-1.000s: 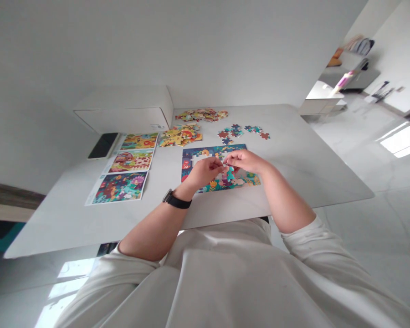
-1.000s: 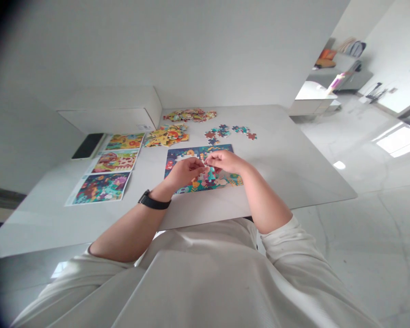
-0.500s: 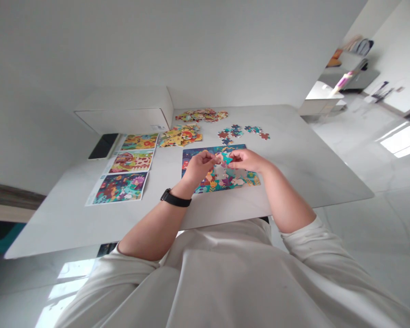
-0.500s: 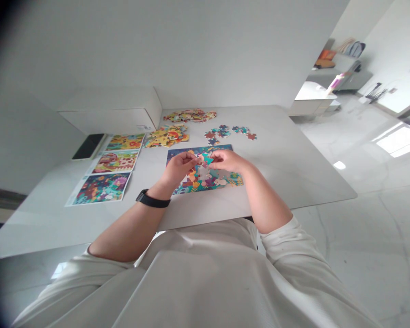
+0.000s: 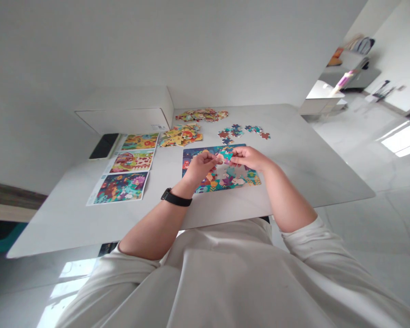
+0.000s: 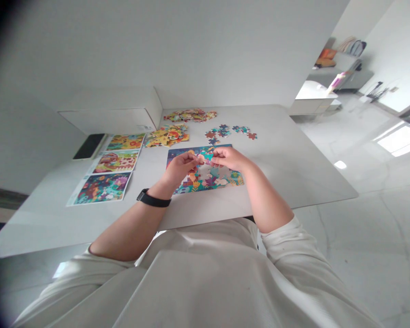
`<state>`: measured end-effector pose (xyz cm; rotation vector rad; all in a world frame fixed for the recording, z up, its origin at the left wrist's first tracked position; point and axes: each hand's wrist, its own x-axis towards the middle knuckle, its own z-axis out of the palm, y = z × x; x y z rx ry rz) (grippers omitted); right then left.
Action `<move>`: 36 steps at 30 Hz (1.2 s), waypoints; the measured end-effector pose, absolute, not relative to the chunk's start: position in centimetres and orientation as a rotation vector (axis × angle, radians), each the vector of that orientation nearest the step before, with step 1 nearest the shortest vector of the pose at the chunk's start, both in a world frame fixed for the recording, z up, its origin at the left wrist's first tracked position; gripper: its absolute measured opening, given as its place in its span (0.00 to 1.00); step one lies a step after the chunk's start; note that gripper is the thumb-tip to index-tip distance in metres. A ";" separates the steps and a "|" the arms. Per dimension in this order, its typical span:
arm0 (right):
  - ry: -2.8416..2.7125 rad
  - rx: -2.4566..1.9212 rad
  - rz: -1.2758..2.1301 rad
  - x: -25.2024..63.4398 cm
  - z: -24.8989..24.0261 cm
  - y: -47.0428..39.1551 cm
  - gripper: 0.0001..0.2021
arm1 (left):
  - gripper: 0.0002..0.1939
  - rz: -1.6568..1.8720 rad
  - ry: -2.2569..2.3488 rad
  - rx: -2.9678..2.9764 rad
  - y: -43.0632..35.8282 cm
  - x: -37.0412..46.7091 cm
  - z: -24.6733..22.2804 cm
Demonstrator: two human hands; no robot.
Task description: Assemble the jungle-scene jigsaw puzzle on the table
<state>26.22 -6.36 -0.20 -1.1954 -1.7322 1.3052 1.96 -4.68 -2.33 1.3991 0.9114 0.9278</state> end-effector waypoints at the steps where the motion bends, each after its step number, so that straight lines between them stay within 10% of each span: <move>1: -1.733 -1.198 1.307 26.2 -0.2 -6.4 0.20 | 0.31 0.922 0.923 1.403 -4.7 1.9 -2.3; 18: -1.795 -1.232 1.367 26.1 -0.8 -6.2 0.19 | 0.12 0.934 1.114 1.945 -5.1 1.5 -1.7; 36: -1.707 -1.220 1.343 24.9 -1.7 -6.1 0.22 | 0.14 1.094 1.053 1.743 -3.8 0.9 -2.2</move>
